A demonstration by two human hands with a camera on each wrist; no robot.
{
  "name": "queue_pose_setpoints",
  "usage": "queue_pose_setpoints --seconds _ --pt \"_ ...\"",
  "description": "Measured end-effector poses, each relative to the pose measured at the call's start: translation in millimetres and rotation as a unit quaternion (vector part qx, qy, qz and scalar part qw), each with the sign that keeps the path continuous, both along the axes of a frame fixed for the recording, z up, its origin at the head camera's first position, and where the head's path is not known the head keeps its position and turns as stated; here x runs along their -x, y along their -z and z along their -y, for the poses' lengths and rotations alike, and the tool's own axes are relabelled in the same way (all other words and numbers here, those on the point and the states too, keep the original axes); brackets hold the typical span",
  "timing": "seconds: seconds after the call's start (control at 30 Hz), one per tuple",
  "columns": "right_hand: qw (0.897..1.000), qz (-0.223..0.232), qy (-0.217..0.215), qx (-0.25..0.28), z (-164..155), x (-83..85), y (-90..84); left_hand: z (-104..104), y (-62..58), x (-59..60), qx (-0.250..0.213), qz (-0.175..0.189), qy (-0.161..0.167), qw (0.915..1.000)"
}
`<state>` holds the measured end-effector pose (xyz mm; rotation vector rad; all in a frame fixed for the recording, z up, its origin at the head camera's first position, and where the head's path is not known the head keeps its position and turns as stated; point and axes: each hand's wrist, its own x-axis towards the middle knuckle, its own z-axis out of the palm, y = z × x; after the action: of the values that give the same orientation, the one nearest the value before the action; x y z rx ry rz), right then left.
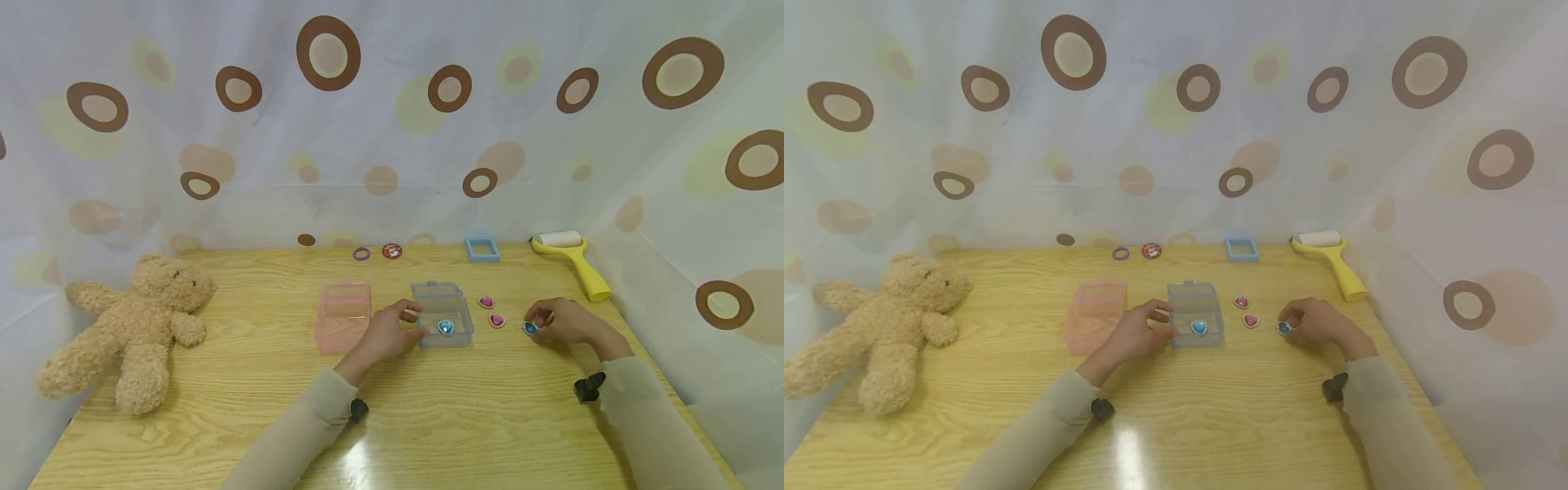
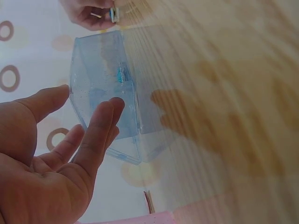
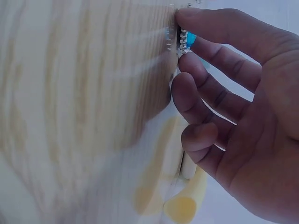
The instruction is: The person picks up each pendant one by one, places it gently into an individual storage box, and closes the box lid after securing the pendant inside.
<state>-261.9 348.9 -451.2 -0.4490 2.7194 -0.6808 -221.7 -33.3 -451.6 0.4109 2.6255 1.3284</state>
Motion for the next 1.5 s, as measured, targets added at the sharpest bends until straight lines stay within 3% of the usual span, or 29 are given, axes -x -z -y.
queue_pose_setpoints --seconds 1.5 --pt "0.999 -0.038 -0.028 -0.008 5.9 0.3 1.6 0.6 2.3 1.0 0.005 -0.004 -0.002 1.0"
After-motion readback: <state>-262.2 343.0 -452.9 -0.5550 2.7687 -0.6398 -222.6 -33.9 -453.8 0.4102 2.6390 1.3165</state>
